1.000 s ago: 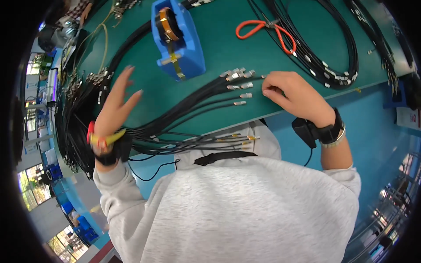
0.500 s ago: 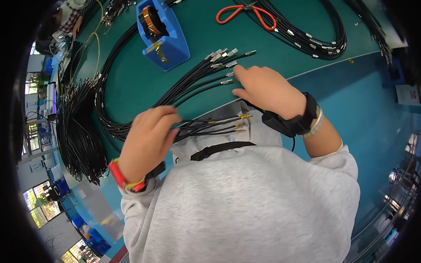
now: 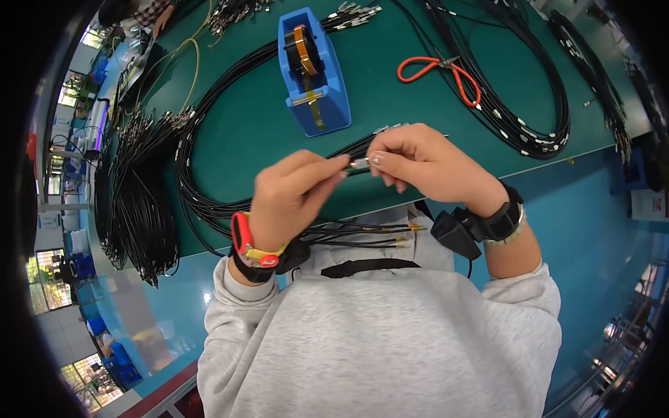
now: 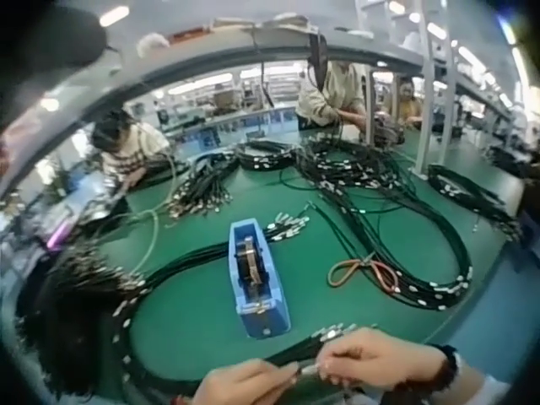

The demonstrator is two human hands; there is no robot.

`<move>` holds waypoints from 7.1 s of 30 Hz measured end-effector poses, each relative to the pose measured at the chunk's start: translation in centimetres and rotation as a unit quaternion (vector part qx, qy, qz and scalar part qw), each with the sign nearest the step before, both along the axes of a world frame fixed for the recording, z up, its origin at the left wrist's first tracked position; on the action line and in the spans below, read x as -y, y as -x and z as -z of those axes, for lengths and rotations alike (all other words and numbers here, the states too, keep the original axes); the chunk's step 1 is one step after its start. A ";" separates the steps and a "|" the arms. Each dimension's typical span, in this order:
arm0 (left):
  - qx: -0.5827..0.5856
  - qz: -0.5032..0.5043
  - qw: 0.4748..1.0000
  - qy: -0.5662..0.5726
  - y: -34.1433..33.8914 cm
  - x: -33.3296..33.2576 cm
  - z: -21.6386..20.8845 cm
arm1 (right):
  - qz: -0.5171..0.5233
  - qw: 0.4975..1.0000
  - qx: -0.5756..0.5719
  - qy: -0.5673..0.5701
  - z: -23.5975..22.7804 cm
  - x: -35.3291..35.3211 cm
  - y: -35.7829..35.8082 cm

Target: The person picks up a cable, inserts its end into a machine, and pulls it out. They then take a piece of tape from a dispenser and wrap it around the metal connector of the cable by hand before setting it back on the table.

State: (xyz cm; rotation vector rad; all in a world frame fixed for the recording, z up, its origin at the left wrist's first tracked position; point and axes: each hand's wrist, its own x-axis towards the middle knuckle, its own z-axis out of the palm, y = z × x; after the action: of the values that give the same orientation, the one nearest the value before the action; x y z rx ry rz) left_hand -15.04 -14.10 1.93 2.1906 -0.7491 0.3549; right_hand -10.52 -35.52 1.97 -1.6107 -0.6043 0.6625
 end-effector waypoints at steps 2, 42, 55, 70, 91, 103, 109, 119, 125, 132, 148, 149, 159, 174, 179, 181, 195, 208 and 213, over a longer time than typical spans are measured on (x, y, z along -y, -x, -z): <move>0.060 -0.031 0.998 0.000 0.0 -0.9 -0.7 | 0.029 0.999 -0.036 -0.019 -0.6 -1.8 -0.2; 0.012 -0.072 0.996 -0.051 -1.8 -1.7 0.7 | 0.167 0.984 -0.034 -0.052 1.3 -4.8 -1.1; -0.005 -0.076 0.996 -0.041 -1.7 -1.7 0.7 | 0.176 0.983 0.010 -0.042 1.0 -4.9 -0.9; -0.005 -0.067 0.998 0.014 -1.7 -1.5 0.9 | 0.179 0.984 -0.011 -0.012 1.7 -4.3 -1.0; -0.062 -0.078 0.994 0.043 -1.5 -1.1 0.5 | -0.066 0.804 0.586 0.069 0.0 -3.2 -4.9; -0.341 0.000 0.937 0.078 -2.3 -2.3 -1.3 | -0.084 0.958 0.262 0.083 -1.1 -3.3 -3.9; -0.340 0.018 0.938 0.060 -2.8 -2.7 -1.5 | -0.089 0.914 0.384 0.097 -1.2 -3.6 -3.8; -0.094 0.020 0.995 0.008 -2.5 -2.7 0.3 | -0.011 0.597 0.795 0.109 -0.5 -3.1 -2.9; -0.135 0.030 0.989 0.052 -2.4 -2.6 0.4 | -0.026 0.724 0.683 0.093 -0.2 -3.3 -3.1; -0.303 0.052 0.950 0.053 -2.0 -3.0 -1.1 | -0.050 0.895 0.440 0.055 0.2 -3.6 -2.7; -0.139 0.012 0.990 0.012 -1.5 -2.5 0.0 | -0.011 0.752 0.650 0.111 0.4 -3.2 -2.3; -0.126 0.013 0.992 0.000 -1.5 -2.5 0.1 | -0.004 0.775 0.625 0.095 0.4 -3.3 -2.2; -0.001 0.030 0.995 -0.100 -1.6 -3.3 -0.8 | 0.036 0.976 0.216 0.011 0.3 -4.0 -0.2; -0.260 0.029 0.964 0.043 -1.1 -3.1 -2.6 | 0.011 0.995 -0.090 -0.048 -0.4 -4.2 -0.4; -0.115 0.003 0.993 0.039 -0.6 -2.7 -1.9 | 0.024 0.992 -0.117 -0.029 -0.3 -3.7 -0.5; -0.116 -0.006 0.993 0.034 -1.1 -2.6 -2.0 | 0.040 0.988 -0.143 -0.044 -0.8 -3.9 -0.7; -0.391 0.032 0.888 0.242 -2.8 -2.2 -1.4 | 0.139 0.983 -0.053 -0.104 -1.0 -4.2 -1.4; -0.395 0.037 0.887 0.235 -2.9 -2.1 -1.7 | 0.142 0.983 -0.065 -0.091 -1.3 -3.9 -1.4; -0.400 0.032 0.886 0.231 -3.0 -2.1 -1.7 | 0.128 0.987 -0.061 -0.078 -1.2 -3.8 -1.6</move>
State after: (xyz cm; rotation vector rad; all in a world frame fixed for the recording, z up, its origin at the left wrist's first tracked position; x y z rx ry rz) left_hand -12.09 -12.00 3.59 1.6254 -0.2273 -0.3716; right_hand -8.94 -31.73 3.15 -1.4575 -0.3431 0.5061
